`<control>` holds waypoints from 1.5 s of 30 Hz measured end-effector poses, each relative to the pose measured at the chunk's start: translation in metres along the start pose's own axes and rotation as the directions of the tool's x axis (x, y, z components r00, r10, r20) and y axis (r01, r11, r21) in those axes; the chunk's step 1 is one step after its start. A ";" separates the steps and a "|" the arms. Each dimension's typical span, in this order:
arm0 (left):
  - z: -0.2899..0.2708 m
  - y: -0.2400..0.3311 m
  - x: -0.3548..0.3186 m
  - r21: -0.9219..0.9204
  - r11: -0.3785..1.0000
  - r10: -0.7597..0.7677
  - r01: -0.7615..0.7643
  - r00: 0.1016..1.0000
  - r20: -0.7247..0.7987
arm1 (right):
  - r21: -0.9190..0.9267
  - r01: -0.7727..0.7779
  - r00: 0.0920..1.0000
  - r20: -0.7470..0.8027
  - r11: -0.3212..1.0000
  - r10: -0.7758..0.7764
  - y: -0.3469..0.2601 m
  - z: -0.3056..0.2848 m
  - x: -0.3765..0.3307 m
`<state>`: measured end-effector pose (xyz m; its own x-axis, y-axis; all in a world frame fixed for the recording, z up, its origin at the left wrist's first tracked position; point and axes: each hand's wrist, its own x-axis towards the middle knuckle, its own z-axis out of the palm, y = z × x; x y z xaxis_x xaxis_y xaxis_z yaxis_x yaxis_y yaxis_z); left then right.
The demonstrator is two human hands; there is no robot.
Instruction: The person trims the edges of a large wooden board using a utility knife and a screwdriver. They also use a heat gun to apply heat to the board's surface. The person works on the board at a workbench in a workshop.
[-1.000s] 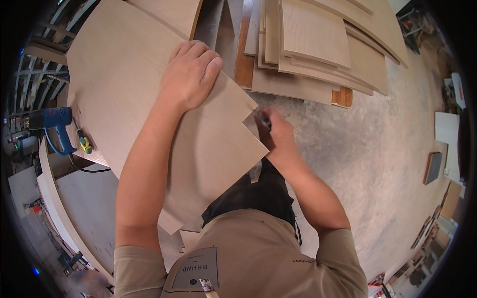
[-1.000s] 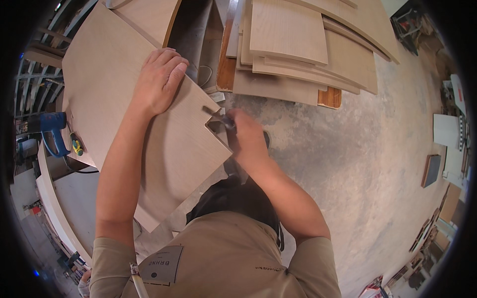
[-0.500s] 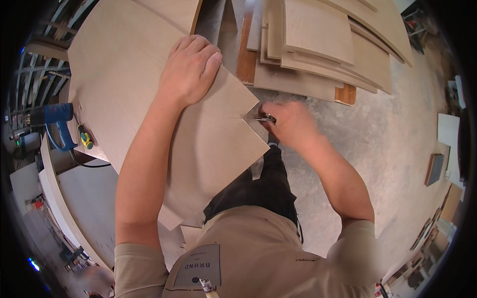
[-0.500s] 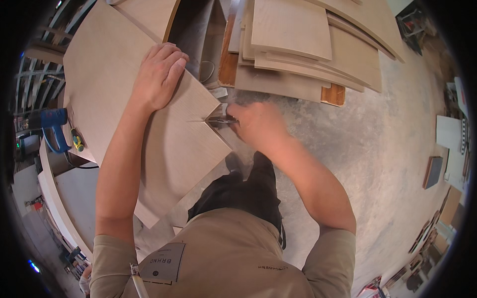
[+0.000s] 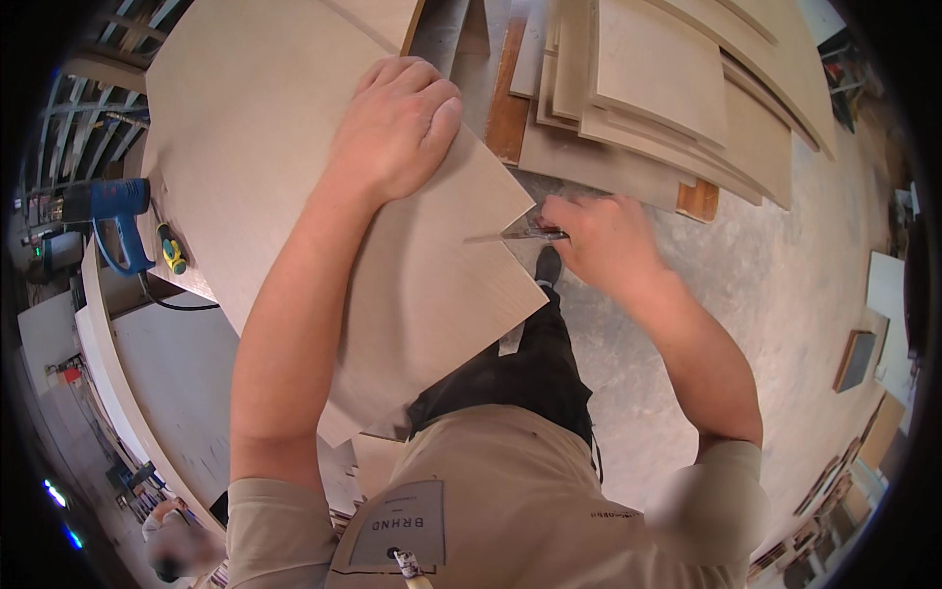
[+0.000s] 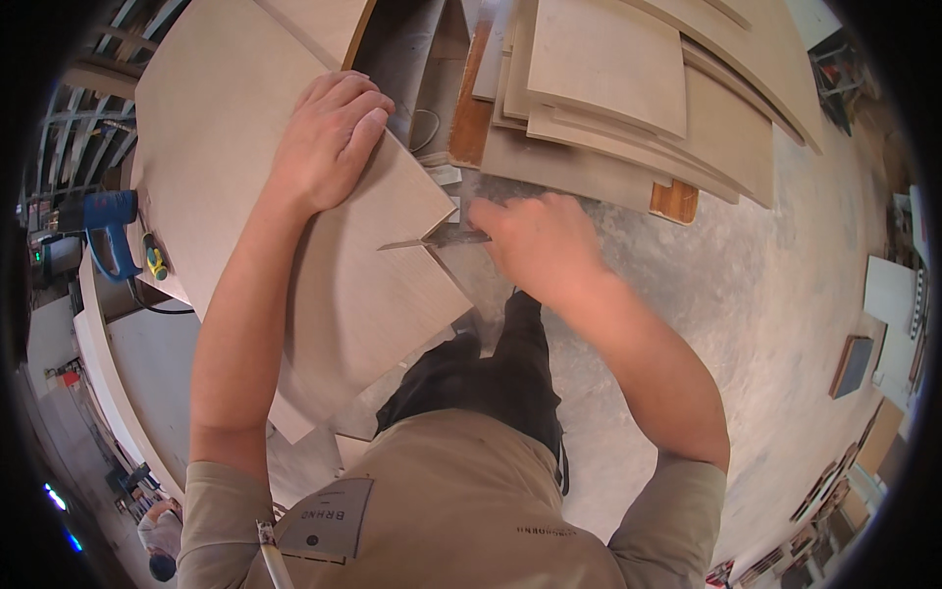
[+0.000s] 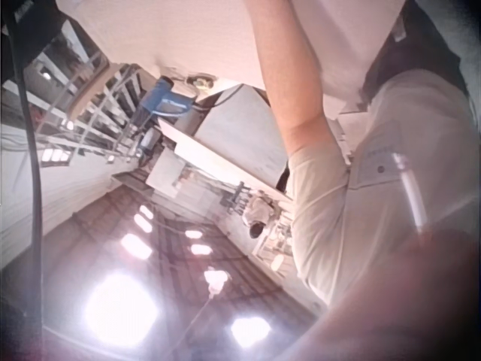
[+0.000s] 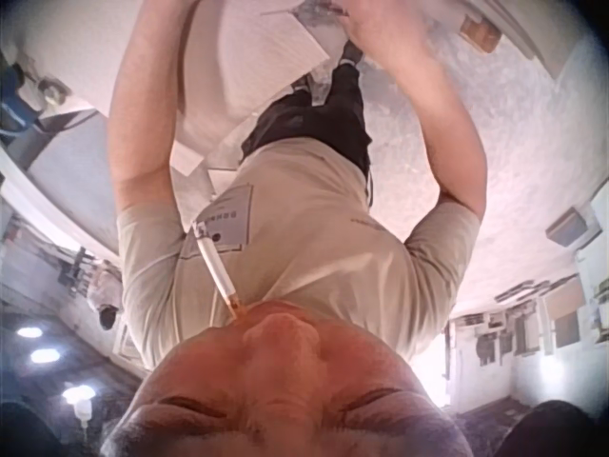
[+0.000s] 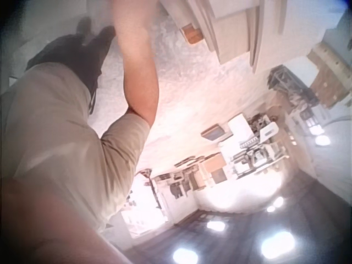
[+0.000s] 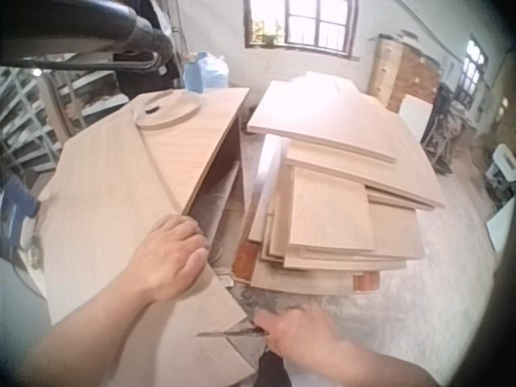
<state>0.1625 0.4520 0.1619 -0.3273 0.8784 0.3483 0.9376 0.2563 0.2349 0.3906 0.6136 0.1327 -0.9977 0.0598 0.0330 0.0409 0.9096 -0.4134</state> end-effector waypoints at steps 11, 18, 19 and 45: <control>0.000 0.001 0.001 -0.008 1.000 -0.014 0.014 1.000 0.011 | 0.118 0.088 0.995 -0.066 0.989 -0.080 0.011 -0.006 0.003; 0.001 0.000 0.001 -0.005 1.000 -0.023 0.023 0.999 0.033 | 0.021 0.152 0.973 0.175 0.988 -0.153 0.015 -0.013 -0.002; 0.001 0.000 0.001 -0.005 1.000 -0.023 0.023 0.999 0.035 | -0.022 0.138 0.962 0.239 0.990 -0.129 0.016 -0.014 0.000; -0.002 -0.002 0.001 0.025 1.000 -0.015 0.013 0.996 0.087 | 0.018 0.247 0.969 -0.010 0.969 -0.247 0.018 -0.011 -0.012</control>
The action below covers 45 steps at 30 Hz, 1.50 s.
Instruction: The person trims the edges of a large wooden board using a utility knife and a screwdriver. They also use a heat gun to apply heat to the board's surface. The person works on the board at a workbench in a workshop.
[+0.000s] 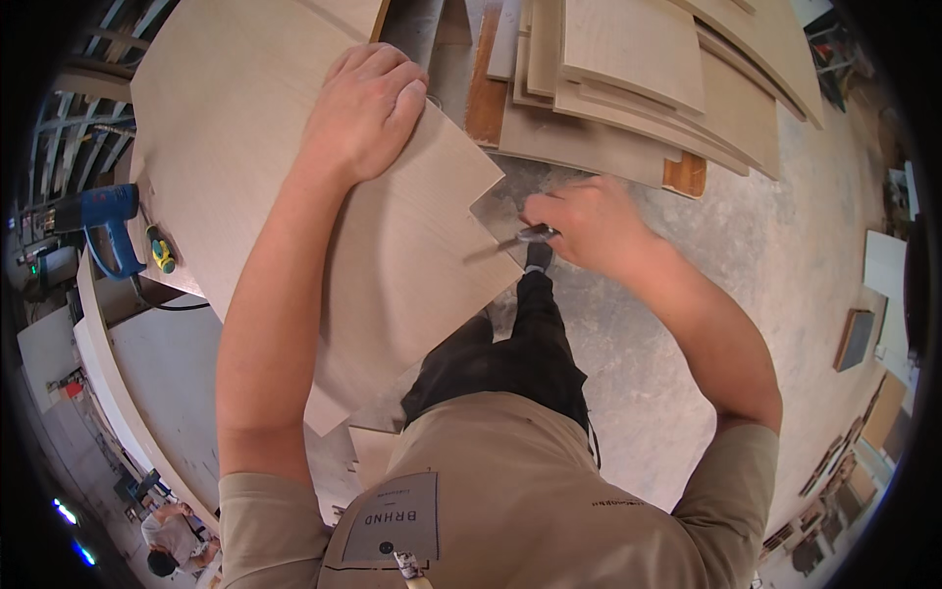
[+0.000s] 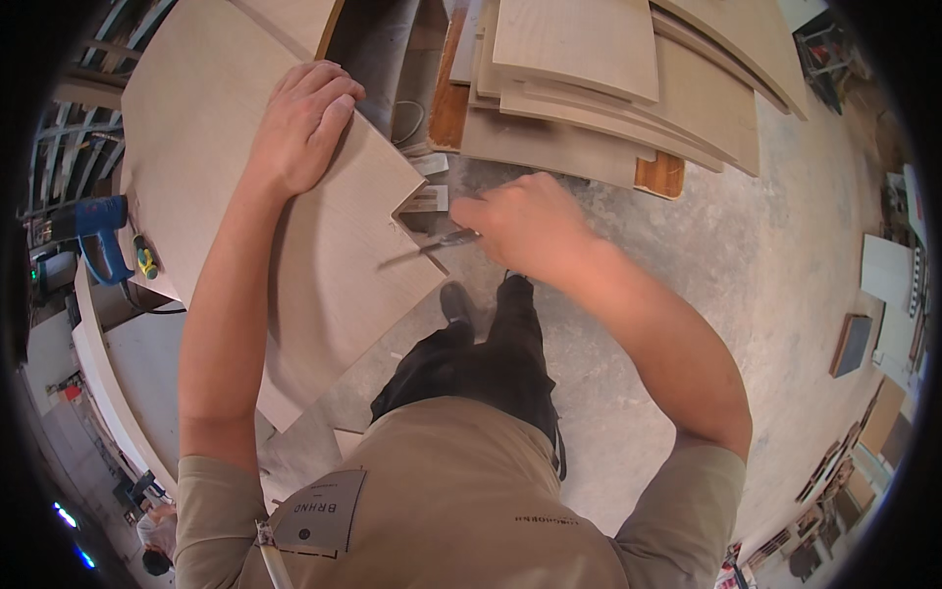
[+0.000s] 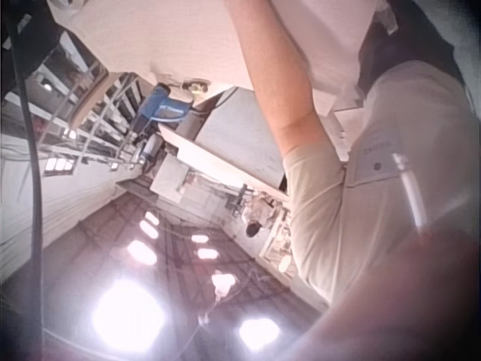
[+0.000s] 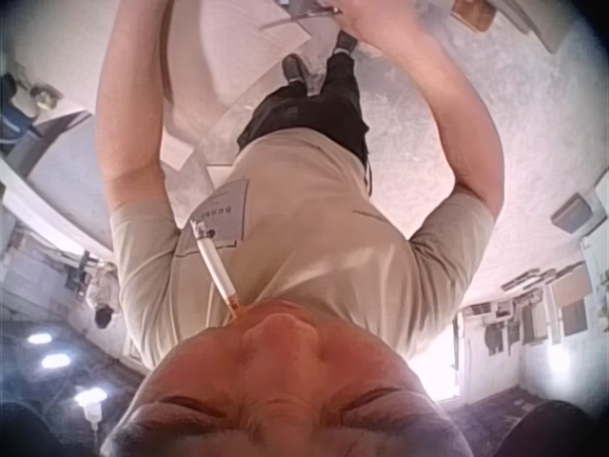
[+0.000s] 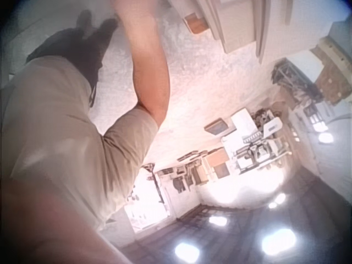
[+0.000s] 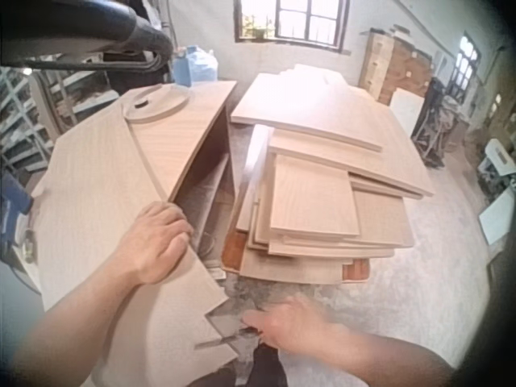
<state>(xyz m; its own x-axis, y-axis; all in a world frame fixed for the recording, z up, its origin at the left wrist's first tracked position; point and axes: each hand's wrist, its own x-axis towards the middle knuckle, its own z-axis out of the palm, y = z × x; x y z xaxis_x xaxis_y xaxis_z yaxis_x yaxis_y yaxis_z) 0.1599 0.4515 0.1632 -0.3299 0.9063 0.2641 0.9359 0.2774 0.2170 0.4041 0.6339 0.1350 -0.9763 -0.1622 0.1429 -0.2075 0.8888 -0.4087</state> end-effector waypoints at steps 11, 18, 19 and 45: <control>0.000 0.000 0.000 0.004 1.000 -0.009 0.009 1.000 0.010 | -0.221 0.010 0.998 0.063 0.975 0.004 -0.010 -0.024 0.001; 0.001 0.001 0.000 0.015 1.000 0.004 -0.003 0.999 -0.048 | -0.268 0.026 0.998 0.055 0.963 -0.012 -0.008 -0.039 -0.006; 0.001 0.001 0.000 0.020 1.000 -0.001 0.002 1.000 -0.022 | -0.289 0.020 1.000 -0.008 0.957 -0.023 -0.009 -0.035 -0.003; 0.003 0.078 -0.030 -0.460 0.831 0.370 -0.312 0.928 0.040 | 0.531 -0.706 0.597 0.093 0.468 0.797 -0.051 0.019 -0.120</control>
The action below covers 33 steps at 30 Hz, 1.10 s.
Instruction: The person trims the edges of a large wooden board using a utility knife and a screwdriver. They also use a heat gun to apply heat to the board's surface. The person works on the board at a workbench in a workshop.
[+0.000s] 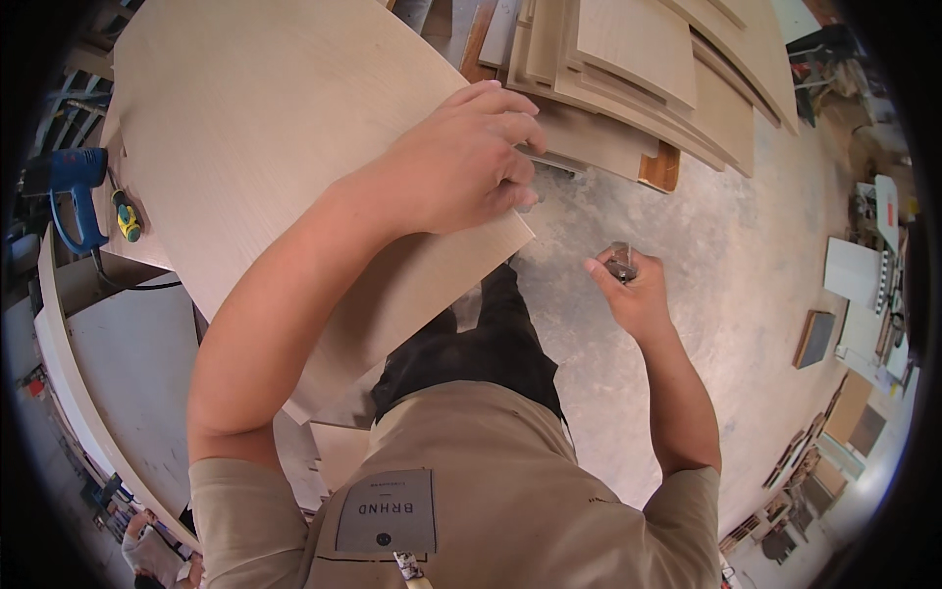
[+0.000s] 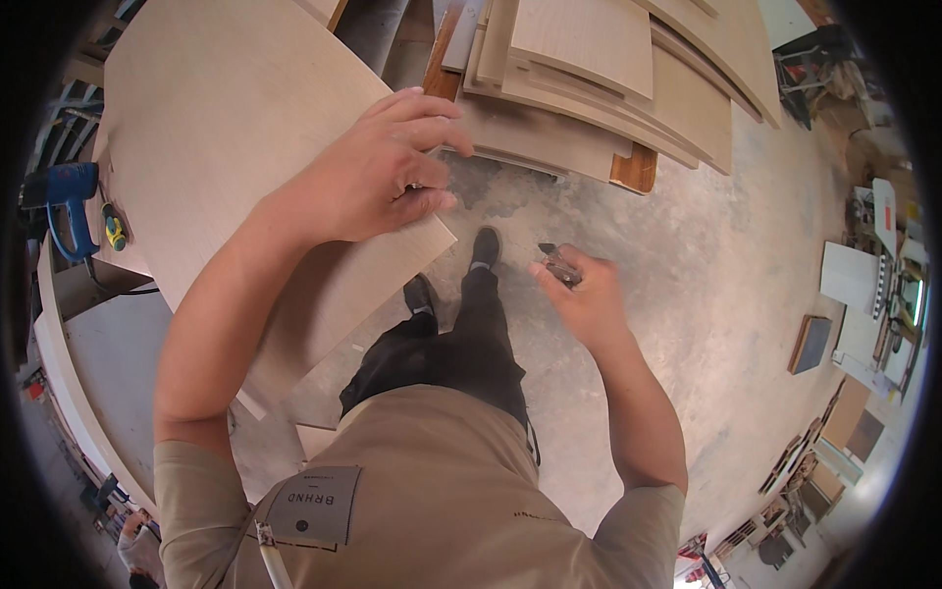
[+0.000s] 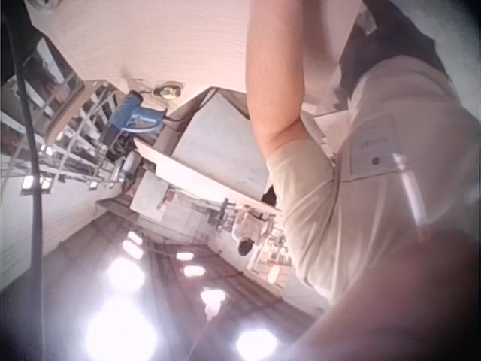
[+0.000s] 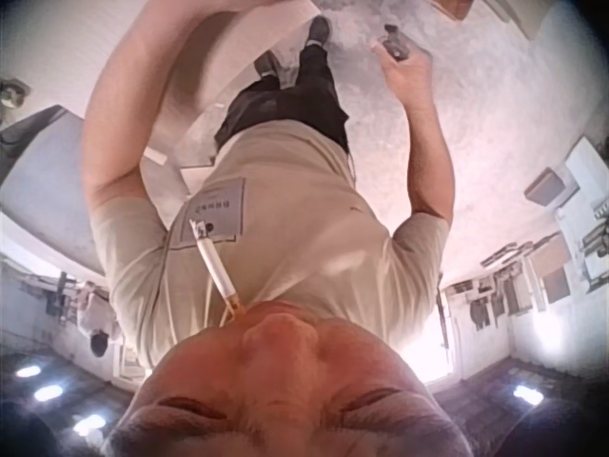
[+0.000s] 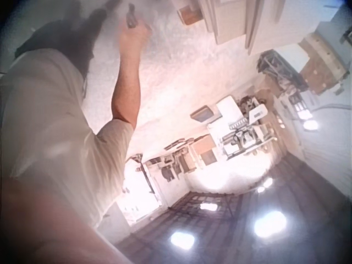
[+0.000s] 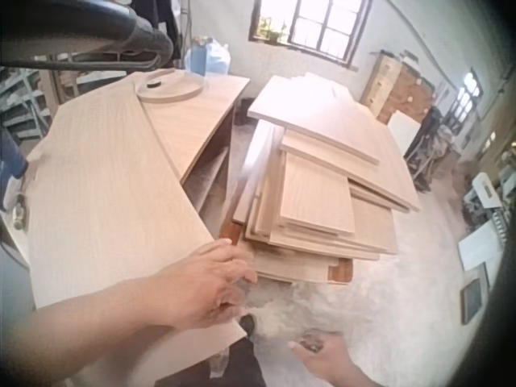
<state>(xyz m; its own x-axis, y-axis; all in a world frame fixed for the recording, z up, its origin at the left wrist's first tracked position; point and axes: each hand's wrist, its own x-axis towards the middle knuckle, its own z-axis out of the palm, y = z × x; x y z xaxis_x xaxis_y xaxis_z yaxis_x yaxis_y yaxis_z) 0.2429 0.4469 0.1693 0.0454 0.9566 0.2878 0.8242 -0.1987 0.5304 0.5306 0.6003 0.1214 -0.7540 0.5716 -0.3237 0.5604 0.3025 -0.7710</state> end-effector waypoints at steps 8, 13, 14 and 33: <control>-0.001 -0.013 0.002 -0.114 0.982 -0.185 0.150 0.886 -0.425 | 0.417 -0.213 0.976 0.041 0.884 0.216 -0.044 0.020 0.000; -0.021 -0.030 -0.018 -0.443 0.804 -0.593 0.397 0.581 -0.557 | 0.502 -0.071 0.995 0.100 0.862 0.024 -0.095 0.040 0.025; -0.025 -0.033 -0.020 -0.520 0.733 -0.680 0.439 0.504 -0.532 | 0.509 -0.032 0.993 0.115 0.860 -0.031 -0.101 0.044 0.031; -0.017 -0.039 -0.017 -0.241 0.878 -0.458 0.414 0.575 -0.678 | 0.493 -0.020 0.991 0.127 0.870 -0.049 -0.096 0.045 0.042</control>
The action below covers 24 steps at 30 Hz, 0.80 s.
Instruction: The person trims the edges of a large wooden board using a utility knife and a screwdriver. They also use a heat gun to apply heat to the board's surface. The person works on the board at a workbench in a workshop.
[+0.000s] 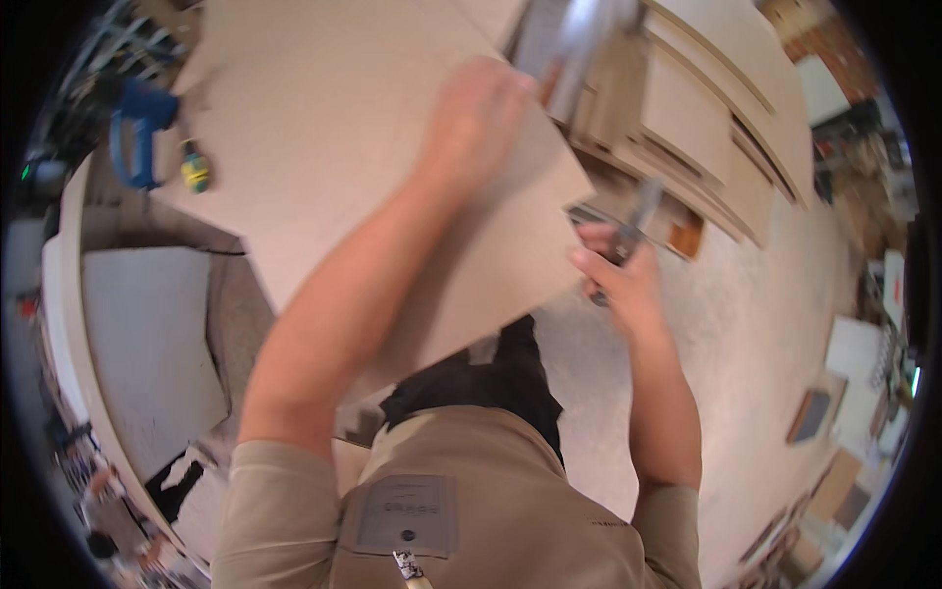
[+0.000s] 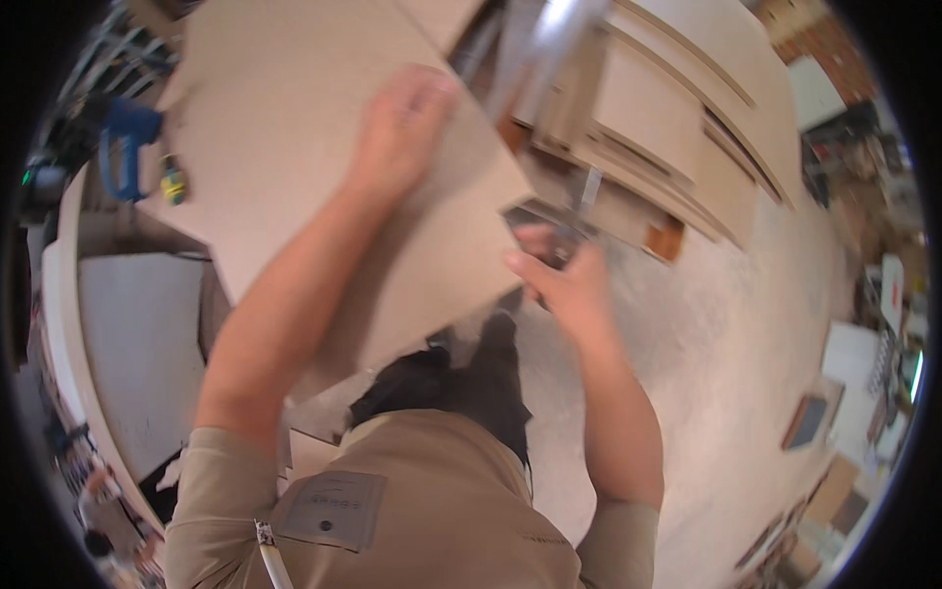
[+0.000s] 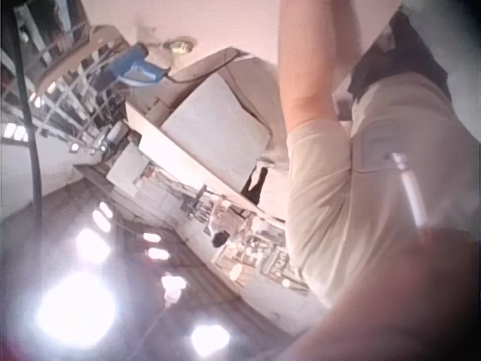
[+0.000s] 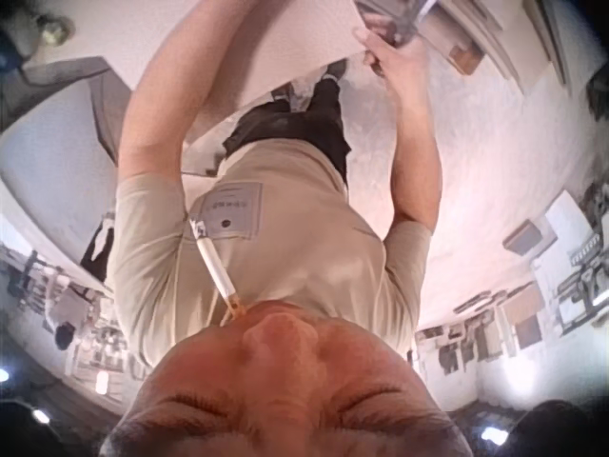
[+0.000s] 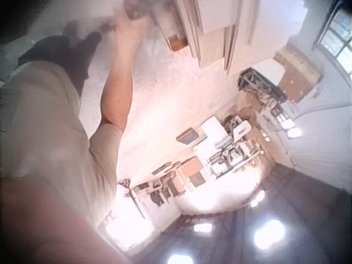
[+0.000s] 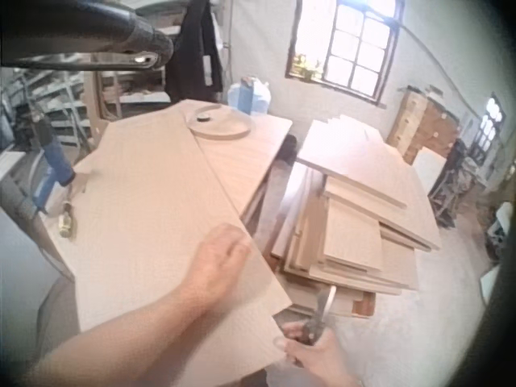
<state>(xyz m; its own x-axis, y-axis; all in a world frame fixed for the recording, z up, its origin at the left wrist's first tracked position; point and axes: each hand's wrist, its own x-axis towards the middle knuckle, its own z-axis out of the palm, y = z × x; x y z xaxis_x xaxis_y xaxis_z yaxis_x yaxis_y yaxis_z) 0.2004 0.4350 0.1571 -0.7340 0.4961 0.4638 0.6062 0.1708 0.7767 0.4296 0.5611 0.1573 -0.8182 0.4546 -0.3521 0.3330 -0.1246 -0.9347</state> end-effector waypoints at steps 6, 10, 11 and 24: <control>-0.055 0.026 -0.017 -0.010 1.000 -0.007 0.007 1.000 -0.028 | 0.165 -0.124 0.991 -0.021 0.979 0.129 -0.006 -0.006 0.008; -0.146 0.018 -0.054 -0.045 0.998 0.033 -0.040 0.987 -0.158 | -0.093 -0.096 0.982 -0.174 0.991 0.079 -0.038 -0.003 0.012; -0.173 0.010 -0.064 -0.032 0.999 -0.032 0.027 0.982 -0.186 | -0.135 0.017 0.998 -0.065 0.991 -0.026 -0.047 0.005 0.012; -0.313 -0.101 -0.045 0.602 0.259 -0.570 0.755 0.623 -0.536 | -0.821 0.418 0.904 0.331 0.390 -0.271 -0.114 0.261 0.097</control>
<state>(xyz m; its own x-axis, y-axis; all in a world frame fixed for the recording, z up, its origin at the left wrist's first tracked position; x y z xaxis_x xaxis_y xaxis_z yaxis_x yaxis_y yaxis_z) 0.0761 0.1289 0.1917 -0.9667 -0.2450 0.0746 -0.2133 0.9315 0.2947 0.1902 0.3893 0.2169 -0.9850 0.1526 -0.0809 0.1727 0.8651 -0.4710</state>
